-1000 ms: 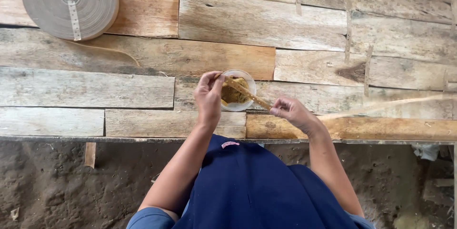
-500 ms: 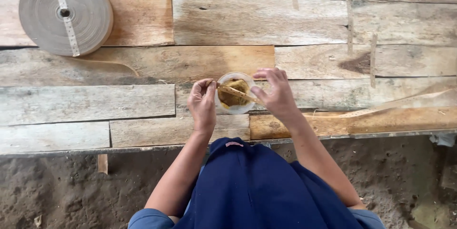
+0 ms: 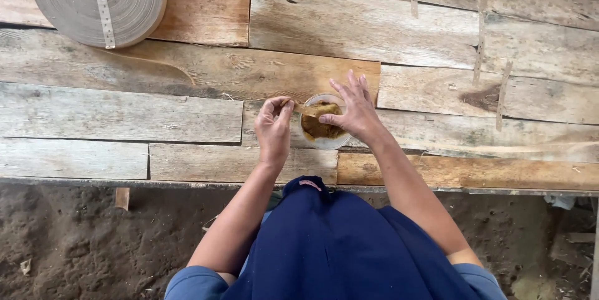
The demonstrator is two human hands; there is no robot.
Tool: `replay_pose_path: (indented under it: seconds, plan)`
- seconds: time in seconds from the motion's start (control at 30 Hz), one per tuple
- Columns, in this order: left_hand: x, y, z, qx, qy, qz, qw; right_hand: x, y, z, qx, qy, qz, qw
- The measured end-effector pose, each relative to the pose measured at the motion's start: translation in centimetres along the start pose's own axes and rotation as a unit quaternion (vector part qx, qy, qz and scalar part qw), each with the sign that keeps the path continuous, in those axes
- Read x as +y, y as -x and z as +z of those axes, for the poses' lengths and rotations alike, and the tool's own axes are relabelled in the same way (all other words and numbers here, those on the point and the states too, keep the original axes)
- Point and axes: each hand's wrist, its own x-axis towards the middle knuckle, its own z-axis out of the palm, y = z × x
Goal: Applying adhesive to thin wooden strips and attaching them to a wooden surface, likely for sealing or construction.
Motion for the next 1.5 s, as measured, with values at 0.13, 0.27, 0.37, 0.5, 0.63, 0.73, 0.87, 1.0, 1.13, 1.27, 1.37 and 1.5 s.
replay_pose_path:
  seconds: [0.13,0.27,0.37,0.5,0.63,0.73,0.87,1.0,1.13,1.27,1.37,1.5]
  plan:
    - [-0.7,0.2,-0.2,0.002,-0.026,0.037,0.999,1.6,-0.9,1.0,0.003,0.012,0.028,1.000]
    - [1.1,0.1,-1.2,0.013,-0.022,0.063,0.998,3.0,-1.4,2.0,0.009,0.004,0.049,0.999]
    - [3.8,-0.5,-2.5,0.026,-0.035,0.104,0.994,3.6,-1.4,2.1,0.006,-0.002,0.054,0.999]
    - [8.8,-0.4,-4.2,0.038,-0.095,0.206,0.973,2.7,-0.4,1.7,0.023,-0.018,0.046,0.999]
    - [10.0,-0.6,-2.1,-0.070,-0.086,0.202,0.973,-1.1,3.4,-1.6,0.036,0.002,-0.008,0.999]
    - [10.8,-0.8,0.7,-0.158,-0.097,0.238,0.953,-0.7,5.5,-2.6,-0.005,-0.163,-0.109,0.980]
    - [12.3,-1.3,5.0,-0.256,-0.094,0.275,0.922,3.1,6.8,-1.3,0.045,-0.336,-0.207,0.918]
    - [14.2,0.2,9.5,-0.362,-0.044,0.211,0.907,2.6,8.8,-5.0,0.064,-0.453,-0.210,0.864]
    - [13.3,-0.2,13.0,-0.385,-0.070,0.208,0.896,7.4,8.5,-4.1,0.061,-0.537,-0.242,0.806]
    - [9.9,-2.5,16.7,-0.412,-0.075,0.182,0.890,10.9,9.8,-3.7,0.105,-0.579,-0.149,0.795]
    - [7.2,-4.2,18.7,-0.436,-0.072,0.088,0.893,11.4,9.5,-3.7,0.116,-0.601,-0.053,0.789]
    - [0.2,-7.0,21.8,-0.402,-0.084,0.037,0.911,12.1,7.2,-3.1,0.108,-0.641,0.065,0.757]
